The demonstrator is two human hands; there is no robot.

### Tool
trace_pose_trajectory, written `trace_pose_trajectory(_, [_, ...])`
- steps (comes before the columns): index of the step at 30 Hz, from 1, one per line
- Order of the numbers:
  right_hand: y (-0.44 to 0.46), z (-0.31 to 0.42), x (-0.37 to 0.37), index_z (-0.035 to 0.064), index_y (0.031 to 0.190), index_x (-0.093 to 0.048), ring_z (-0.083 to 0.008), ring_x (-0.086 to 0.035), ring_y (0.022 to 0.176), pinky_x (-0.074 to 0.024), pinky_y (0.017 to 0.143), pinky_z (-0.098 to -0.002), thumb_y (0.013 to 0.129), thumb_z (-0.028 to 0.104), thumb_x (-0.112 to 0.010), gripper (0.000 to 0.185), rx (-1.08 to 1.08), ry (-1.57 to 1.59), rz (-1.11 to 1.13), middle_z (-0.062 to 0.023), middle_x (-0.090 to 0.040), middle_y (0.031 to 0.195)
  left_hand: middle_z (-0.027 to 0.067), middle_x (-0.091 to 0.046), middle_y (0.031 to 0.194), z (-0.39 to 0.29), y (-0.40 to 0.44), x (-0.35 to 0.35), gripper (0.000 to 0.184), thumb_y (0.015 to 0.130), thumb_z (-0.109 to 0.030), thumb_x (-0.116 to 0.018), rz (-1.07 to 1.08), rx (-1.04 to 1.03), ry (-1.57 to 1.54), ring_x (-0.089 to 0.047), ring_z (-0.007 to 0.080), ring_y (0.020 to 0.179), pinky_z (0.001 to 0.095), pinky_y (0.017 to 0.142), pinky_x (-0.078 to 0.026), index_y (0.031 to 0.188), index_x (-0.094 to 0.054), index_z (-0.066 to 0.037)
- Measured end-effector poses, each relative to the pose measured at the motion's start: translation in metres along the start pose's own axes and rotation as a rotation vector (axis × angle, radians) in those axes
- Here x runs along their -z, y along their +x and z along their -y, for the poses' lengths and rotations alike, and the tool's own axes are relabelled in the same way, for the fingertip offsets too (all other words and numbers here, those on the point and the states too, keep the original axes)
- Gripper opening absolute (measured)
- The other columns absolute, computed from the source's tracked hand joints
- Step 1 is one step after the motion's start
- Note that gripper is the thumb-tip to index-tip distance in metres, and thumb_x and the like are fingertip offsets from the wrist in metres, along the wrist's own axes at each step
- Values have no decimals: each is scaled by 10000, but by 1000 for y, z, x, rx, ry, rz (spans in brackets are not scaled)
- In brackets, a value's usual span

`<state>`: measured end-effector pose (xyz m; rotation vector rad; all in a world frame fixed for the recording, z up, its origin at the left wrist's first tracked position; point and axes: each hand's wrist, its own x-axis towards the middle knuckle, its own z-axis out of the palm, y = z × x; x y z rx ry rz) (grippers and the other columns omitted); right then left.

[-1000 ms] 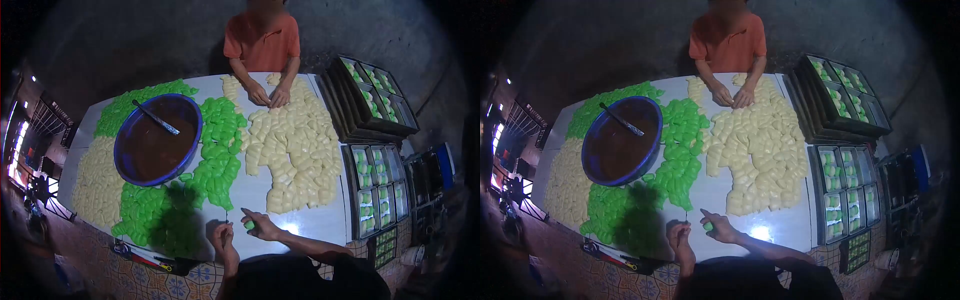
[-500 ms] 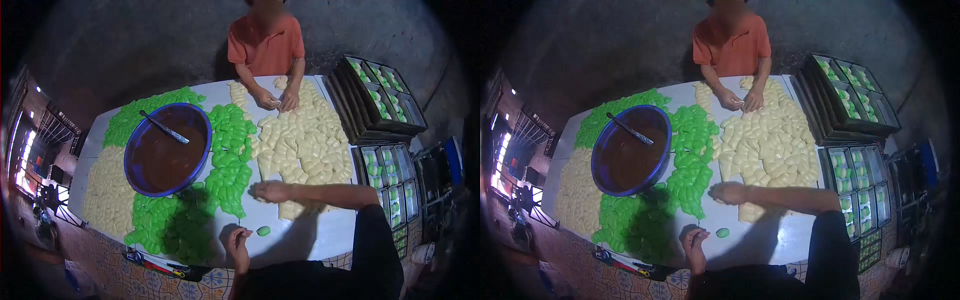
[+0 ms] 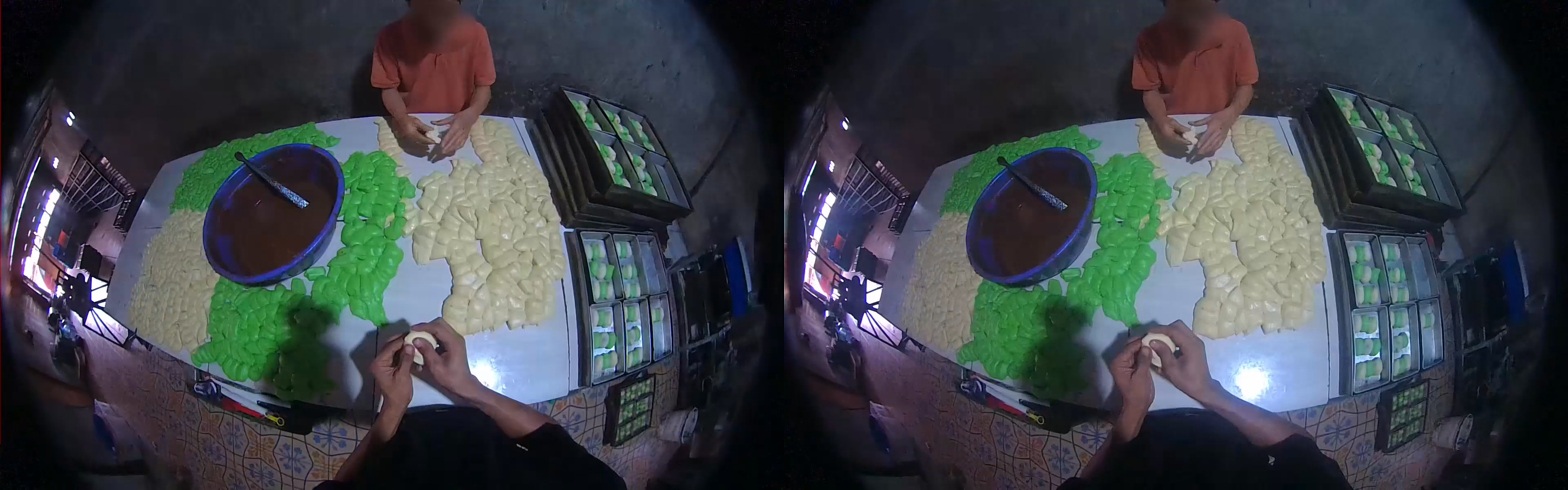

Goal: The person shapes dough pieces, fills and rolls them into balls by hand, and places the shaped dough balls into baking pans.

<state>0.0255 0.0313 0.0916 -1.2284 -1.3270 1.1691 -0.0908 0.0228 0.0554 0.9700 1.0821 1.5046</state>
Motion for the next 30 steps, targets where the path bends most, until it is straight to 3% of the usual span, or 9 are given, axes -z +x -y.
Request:
trace_pose_trajectory(3, [13,-8,8,22,1013,-641,-214,-525,949,-435,836,-323,929,173,-553,193,138,-150,-54,-121,-523,1068,43,-655,769,0,-5,-8,96,837,31,-627,-150,82,37,-579,83,720,207,682,-446,918,-670,57])
trace_pose_trajectory(7, [24,1,2,38,1087,-632,-269,-439,1156,-364,968,-384,929,368,-536,379,317,99,127,-151,-475,1213,94,-672,841,-12,6,1,99,872,-34,-606,138,232,-184,-609,126,753,252,710,-482,888,-669,39])
trace_pose_trajectory(10, [28,-20,-6,45,1258,-518,-267,-407,1246,-356,1000,-409,859,522,-587,626,260,140,329,-147,-375,1379,123,-596,1151,5,6,7,527,885,-344,-636,32,693,-847,-593,190,965,286,829,-480,1234,-522,35])
trace_pose_trajectory(13, [40,-26,-5,55,1419,-250,-252,-414,1245,-368,995,-393,758,608,-653,951,7,488,455,-120,-350,1404,179,-488,1312,-31,43,16,926,797,-651,-564,565,592,-1249,-510,248,1157,357,1004,-385,1359,-363,57])
trace_pose_trajectory(15, [48,-34,-1,97,1478,-116,-237,-379,1268,-406,976,-403,640,723,-666,1182,-170,671,554,-92,-270,1453,215,-396,1392,-27,94,25,1168,695,-806,-481,847,361,-1180,-415,290,1271,404,1075,-318,1397,-238,95])
trace_pose_trajectory(19, [64,-34,-2,245,1490,-130,-216,-361,1268,-462,905,-377,650,684,-682,1096,-149,773,450,-53,-229,1480,257,-634,1020,-97,241,56,760,963,-579,-280,108,100,-30,-644,305,931,402,883,-489,1134,-537,116])
trace_pose_trajectory(22, [67,-37,-2,248,1485,-146,-209,-407,1226,-481,870,-372,674,608,-724,1059,-182,623,297,-49,-263,1460,312,-578,1091,-49,349,109,752,936,-617,-245,-182,65,1127,-530,402,1120,470,969,-362,1158,-546,36])
trace_pose_trajectory(27, [66,-62,6,234,1483,-162,-198,-426,1210,-437,931,-382,764,485,-722,945,-206,718,285,-48,-284,1457,285,-599,1124,-58,358,117,911,897,-693,-158,321,783,939,-493,398,1186,455,1011,-328,1052,-642,63])
trace_pose_trajectory(30, [66,-61,4,221,1488,-145,-204,-394,1244,-395,990,-425,768,502,-713,959,-260,685,228,-51,-273,1466,277,-619,1092,-36,353,120,924,882,-716,-154,243,546,961,-512,381,1173,431,1005,-344,985,-681,37])
